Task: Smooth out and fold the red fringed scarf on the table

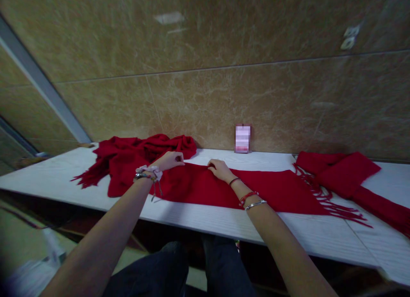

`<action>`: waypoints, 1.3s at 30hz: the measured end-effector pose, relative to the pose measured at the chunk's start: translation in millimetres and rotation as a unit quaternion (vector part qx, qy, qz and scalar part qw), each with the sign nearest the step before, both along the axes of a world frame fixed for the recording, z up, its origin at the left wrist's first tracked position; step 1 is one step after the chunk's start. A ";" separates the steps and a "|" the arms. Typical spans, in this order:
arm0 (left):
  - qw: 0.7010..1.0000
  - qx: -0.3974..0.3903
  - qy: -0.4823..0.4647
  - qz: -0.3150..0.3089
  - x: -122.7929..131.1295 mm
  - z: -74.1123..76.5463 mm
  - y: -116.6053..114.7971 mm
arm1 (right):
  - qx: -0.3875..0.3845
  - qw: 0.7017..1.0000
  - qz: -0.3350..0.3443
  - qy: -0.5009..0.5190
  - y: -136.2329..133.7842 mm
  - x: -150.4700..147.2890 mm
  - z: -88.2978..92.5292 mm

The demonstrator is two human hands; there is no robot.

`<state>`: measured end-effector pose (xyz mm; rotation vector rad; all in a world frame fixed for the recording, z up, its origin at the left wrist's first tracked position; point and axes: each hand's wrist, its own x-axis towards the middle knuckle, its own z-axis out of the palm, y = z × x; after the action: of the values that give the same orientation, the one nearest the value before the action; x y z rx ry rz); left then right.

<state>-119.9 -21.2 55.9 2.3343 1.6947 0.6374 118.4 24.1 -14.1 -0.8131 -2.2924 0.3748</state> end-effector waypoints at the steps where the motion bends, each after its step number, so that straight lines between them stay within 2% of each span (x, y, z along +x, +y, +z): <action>1: 1.000 0.009 0.008 -0.001 1.1 1.2 1.4 | 0.001 1.000 -0.002 -0.001 0.2 0.3 -0.1; 9: 0.996 0.004 0.078 -0.042 11.7 6.2 -3.3 | 0.011 1.000 -0.015 -0.001 1.4 2.4 -1.3; 12: 0.994 0.007 0.105 -0.033 9.1 6.1 -5.1 | 0.016 1.000 -0.018 -0.003 1.0 3.0 -0.5; 20: 0.996 0.012 0.079 -0.034 15.1 21.2 -7.0 | 0.031 0.999 -0.018 -0.015 0.1 4.7 0.2; 25: 0.992 0.005 0.118 -0.049 19.1 25.8 -12.1 | 0.043 0.999 -0.011 -0.030 -0.3 4.3 -1.1; 30: 0.982 0.005 0.185 -0.028 18.0 26.8 -11.3 | 0.055 0.997 0.005 -0.056 -3.1 2.3 -0.6; 39: 0.976 -0.021 0.215 -0.011 24.2 32.3 -14.6 | 0.068 0.995 0.010 -0.071 -3.9 1.1 -2.8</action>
<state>-95.8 -35.7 88.2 2.5919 1.8164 0.0871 119.5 20.2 -16.9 -0.7695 -2.4301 0.1707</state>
